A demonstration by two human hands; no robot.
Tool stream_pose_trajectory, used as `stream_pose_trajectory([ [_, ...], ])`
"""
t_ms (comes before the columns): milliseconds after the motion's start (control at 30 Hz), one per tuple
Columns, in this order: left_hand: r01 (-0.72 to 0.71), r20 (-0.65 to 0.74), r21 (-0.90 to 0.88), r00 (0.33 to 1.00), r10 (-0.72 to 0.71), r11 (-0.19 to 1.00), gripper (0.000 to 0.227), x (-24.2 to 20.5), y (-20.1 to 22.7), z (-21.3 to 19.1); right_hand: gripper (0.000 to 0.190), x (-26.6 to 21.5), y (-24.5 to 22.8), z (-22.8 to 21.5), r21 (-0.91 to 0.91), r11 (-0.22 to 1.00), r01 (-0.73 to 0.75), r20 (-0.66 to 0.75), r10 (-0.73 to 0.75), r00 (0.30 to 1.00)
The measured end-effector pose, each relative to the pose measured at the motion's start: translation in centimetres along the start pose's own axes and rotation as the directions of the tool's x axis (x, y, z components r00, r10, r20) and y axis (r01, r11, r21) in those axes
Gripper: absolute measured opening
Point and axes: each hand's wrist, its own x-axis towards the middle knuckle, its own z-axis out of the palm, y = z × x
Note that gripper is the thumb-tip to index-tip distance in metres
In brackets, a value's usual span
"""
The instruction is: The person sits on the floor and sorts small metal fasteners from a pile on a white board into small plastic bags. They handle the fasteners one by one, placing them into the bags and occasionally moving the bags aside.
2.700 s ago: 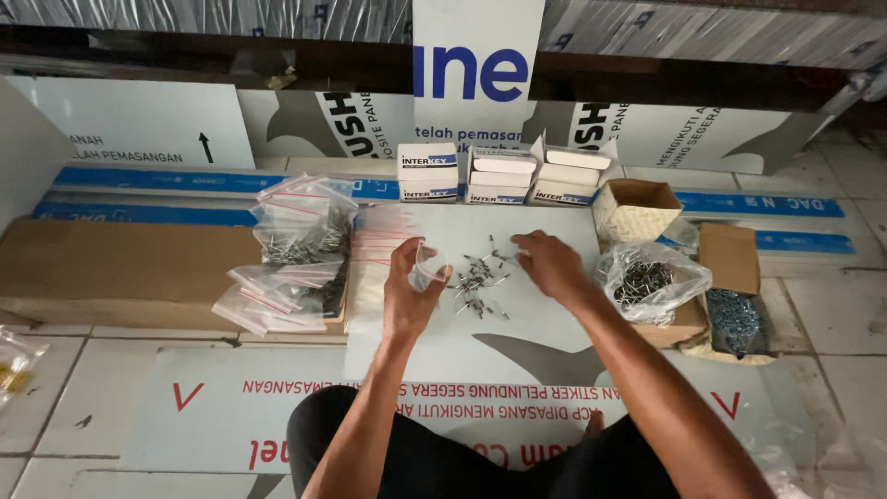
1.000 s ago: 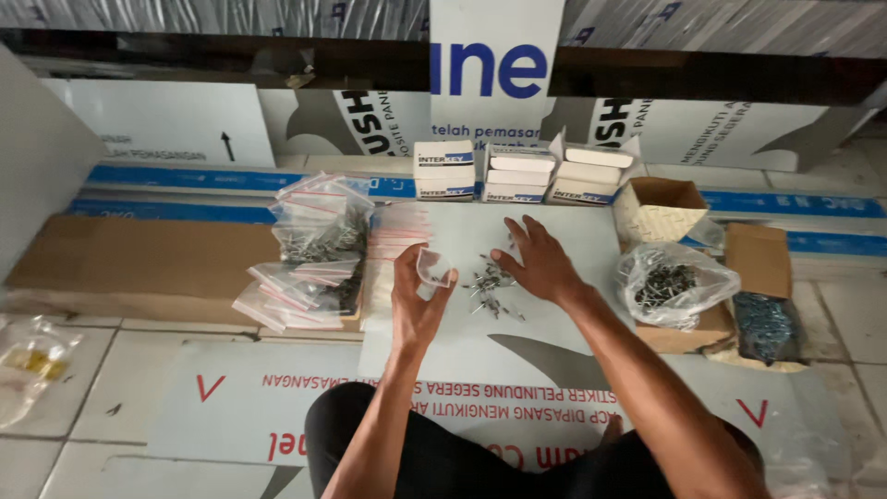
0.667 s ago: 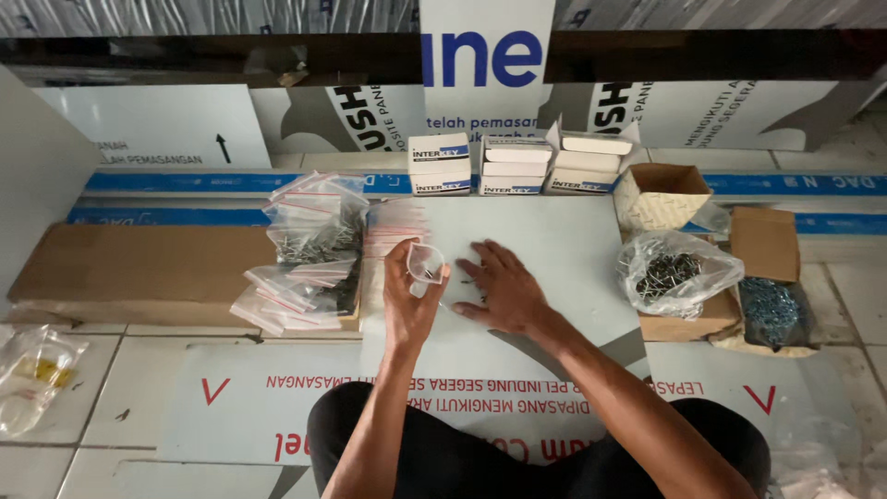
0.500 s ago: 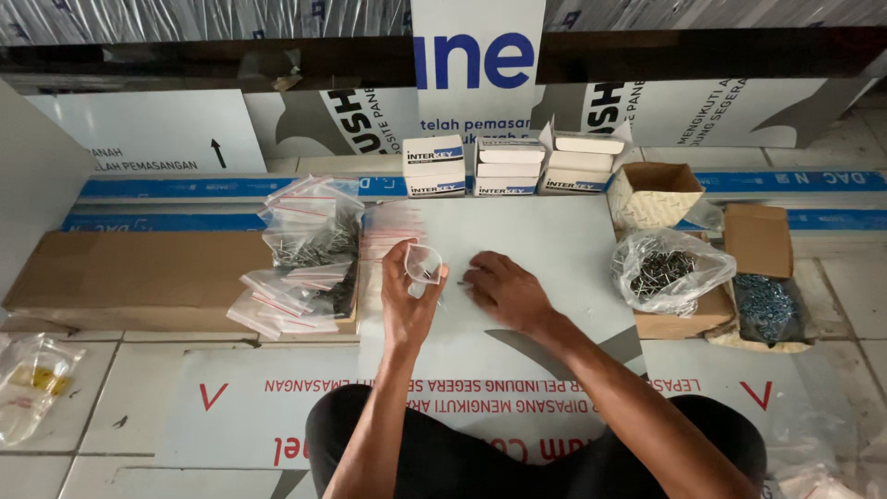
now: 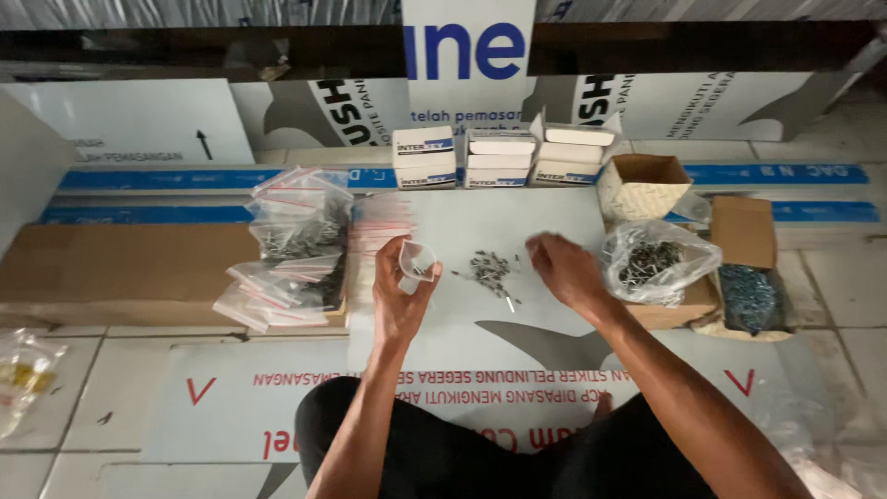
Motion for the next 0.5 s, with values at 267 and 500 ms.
stream_pose_trajectory([
  [267,0.057,0.012,0.008,0.998,-0.057,0.998,0.063,-0.7,-0.2,0.2,0.033,-5.5,-3.8,-0.1,-0.199,0.975,0.097,0.237,-0.048,0.97],
  [500,0.05,0.034,0.021,0.998,-0.05,0.999,0.063,-1.0,-0.1,0.6,0.017,-4.0,0.7,6.0,-0.438,0.83,0.345,0.244,-0.26,0.934],
])
